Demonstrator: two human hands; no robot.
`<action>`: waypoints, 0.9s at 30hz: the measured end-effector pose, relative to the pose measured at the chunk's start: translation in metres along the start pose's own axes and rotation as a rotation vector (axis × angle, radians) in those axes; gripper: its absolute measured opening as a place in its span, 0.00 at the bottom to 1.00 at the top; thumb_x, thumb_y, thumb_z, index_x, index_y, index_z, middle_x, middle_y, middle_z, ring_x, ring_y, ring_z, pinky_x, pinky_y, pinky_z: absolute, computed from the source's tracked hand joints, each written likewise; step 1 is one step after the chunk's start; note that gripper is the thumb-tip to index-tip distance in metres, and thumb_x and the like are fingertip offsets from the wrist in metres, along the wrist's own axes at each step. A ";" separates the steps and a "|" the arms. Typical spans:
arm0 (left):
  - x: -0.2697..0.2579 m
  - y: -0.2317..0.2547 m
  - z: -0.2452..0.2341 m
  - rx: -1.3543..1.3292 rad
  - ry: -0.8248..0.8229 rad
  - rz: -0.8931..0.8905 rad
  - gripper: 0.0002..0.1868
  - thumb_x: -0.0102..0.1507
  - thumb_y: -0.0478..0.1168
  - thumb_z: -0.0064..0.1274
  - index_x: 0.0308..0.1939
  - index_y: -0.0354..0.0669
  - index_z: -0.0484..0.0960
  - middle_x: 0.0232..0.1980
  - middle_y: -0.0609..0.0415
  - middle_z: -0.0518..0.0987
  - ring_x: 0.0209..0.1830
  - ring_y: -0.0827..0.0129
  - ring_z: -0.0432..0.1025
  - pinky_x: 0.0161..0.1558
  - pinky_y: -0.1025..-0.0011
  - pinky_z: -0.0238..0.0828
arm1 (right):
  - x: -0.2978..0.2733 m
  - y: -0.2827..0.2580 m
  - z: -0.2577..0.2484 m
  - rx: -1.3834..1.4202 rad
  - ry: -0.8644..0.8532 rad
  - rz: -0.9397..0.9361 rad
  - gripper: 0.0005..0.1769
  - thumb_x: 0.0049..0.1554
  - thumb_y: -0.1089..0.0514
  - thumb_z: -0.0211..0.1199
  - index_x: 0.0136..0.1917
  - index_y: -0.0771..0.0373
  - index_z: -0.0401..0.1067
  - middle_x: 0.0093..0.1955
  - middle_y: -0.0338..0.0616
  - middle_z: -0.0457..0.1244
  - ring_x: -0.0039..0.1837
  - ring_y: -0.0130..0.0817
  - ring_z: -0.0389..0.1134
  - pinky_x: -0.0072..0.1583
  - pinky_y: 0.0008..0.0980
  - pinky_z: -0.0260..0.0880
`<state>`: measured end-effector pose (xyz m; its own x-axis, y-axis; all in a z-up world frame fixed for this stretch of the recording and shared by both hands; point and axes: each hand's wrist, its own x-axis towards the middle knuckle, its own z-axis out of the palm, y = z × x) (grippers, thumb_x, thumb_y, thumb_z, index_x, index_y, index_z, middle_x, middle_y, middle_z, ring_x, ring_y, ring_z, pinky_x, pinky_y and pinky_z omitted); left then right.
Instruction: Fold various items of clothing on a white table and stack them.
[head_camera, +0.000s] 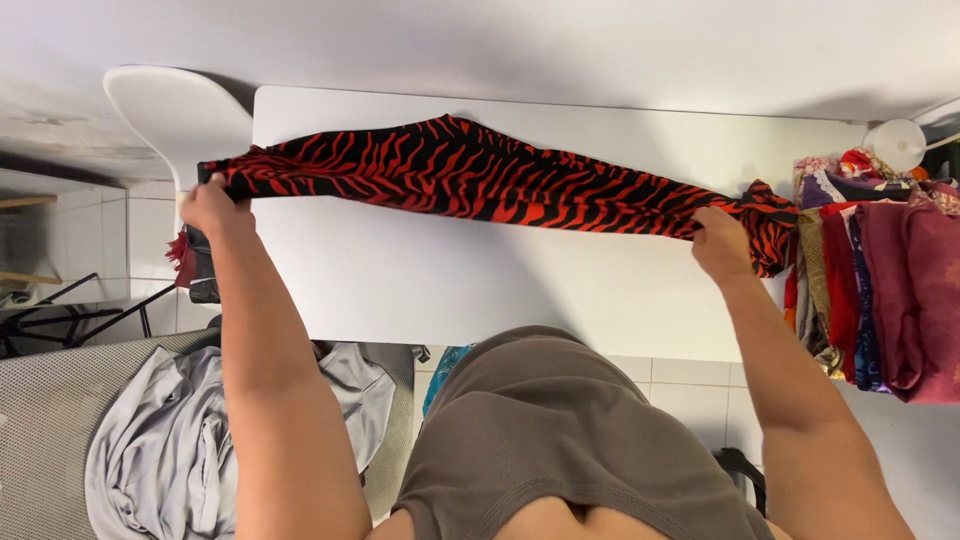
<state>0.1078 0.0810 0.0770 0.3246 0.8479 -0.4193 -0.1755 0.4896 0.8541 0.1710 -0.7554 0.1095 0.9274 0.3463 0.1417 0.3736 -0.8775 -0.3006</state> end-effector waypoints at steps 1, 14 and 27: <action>-0.020 0.015 0.001 -0.001 0.005 0.001 0.15 0.61 0.22 0.51 0.52 0.31 0.72 0.45 0.43 0.80 0.34 0.60 0.79 0.33 0.54 0.85 | -0.006 0.000 -0.010 0.000 -0.003 -0.004 0.14 0.53 0.71 0.57 0.53 0.64 0.72 0.51 0.53 0.66 0.55 0.55 0.67 0.56 0.49 0.70; -0.016 -0.063 -0.172 1.107 -0.060 0.709 0.22 0.57 0.27 0.63 0.54 0.31 0.76 0.51 0.39 0.80 0.52 0.46 0.74 0.56 0.58 0.69 | -0.125 -0.073 0.025 0.036 -0.093 -0.037 0.12 0.49 0.72 0.60 0.47 0.62 0.72 0.46 0.44 0.64 0.52 0.46 0.66 0.53 0.43 0.72; -0.084 -0.036 -0.117 1.503 0.218 0.443 0.35 0.52 0.29 0.60 0.63 0.29 0.66 0.58 0.30 0.73 0.51 0.36 0.71 0.50 0.48 0.66 | -0.146 -0.087 0.035 0.079 -0.154 0.135 0.13 0.50 0.70 0.58 0.48 0.59 0.74 0.50 0.41 0.66 0.53 0.42 0.69 0.50 0.39 0.74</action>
<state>-0.0222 0.0158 0.0457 0.3421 0.9396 0.0145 0.8699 -0.3225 0.3733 0.0040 -0.7176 0.0816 0.9590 0.2791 -0.0488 0.2404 -0.8927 -0.3812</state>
